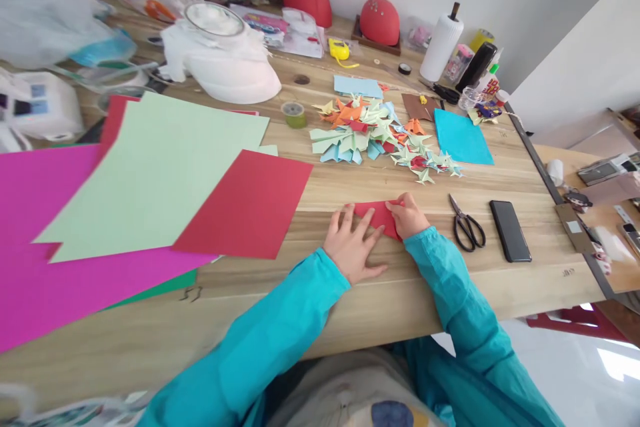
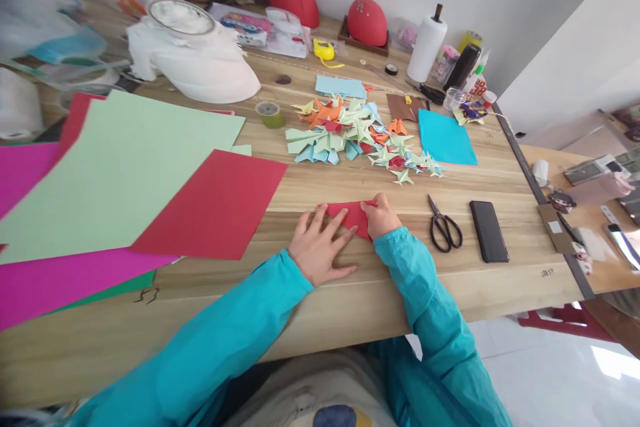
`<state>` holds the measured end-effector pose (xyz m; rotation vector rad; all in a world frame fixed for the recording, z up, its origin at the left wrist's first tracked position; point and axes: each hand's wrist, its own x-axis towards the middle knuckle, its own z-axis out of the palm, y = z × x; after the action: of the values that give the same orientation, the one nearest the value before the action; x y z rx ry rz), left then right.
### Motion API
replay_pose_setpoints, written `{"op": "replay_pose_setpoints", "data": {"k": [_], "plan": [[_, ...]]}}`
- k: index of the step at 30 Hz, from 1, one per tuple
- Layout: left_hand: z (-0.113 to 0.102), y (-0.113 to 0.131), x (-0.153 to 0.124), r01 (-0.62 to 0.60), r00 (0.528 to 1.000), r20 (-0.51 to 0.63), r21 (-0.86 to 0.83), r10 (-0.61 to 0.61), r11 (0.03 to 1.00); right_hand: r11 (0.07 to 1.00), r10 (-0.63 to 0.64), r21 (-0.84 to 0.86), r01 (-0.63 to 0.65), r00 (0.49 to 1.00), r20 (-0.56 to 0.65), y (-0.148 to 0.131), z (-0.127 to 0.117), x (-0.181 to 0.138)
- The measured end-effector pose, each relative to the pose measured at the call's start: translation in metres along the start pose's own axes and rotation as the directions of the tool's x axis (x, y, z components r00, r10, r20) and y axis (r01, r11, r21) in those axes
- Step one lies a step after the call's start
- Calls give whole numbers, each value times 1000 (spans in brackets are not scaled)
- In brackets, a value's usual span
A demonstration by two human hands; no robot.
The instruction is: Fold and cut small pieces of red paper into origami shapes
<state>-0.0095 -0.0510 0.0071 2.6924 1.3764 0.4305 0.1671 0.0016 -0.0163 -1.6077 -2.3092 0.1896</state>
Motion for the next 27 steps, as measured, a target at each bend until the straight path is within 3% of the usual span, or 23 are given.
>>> {"op": "replay_pose_setpoints", "data": {"k": [5,21,27], "plan": [[6,9,1,-33,999,38,8,33,999,999,-30,34,30,1000,3,8,6,1],[15,0,-5,-107,993,54,-32,108,994,992,123,-30,-121,987,104,-3,4,3],[27,-11,-7,138,990,-53,92,-133,986,977,190,-114,-181,979,70,-15,3,-1]]}}
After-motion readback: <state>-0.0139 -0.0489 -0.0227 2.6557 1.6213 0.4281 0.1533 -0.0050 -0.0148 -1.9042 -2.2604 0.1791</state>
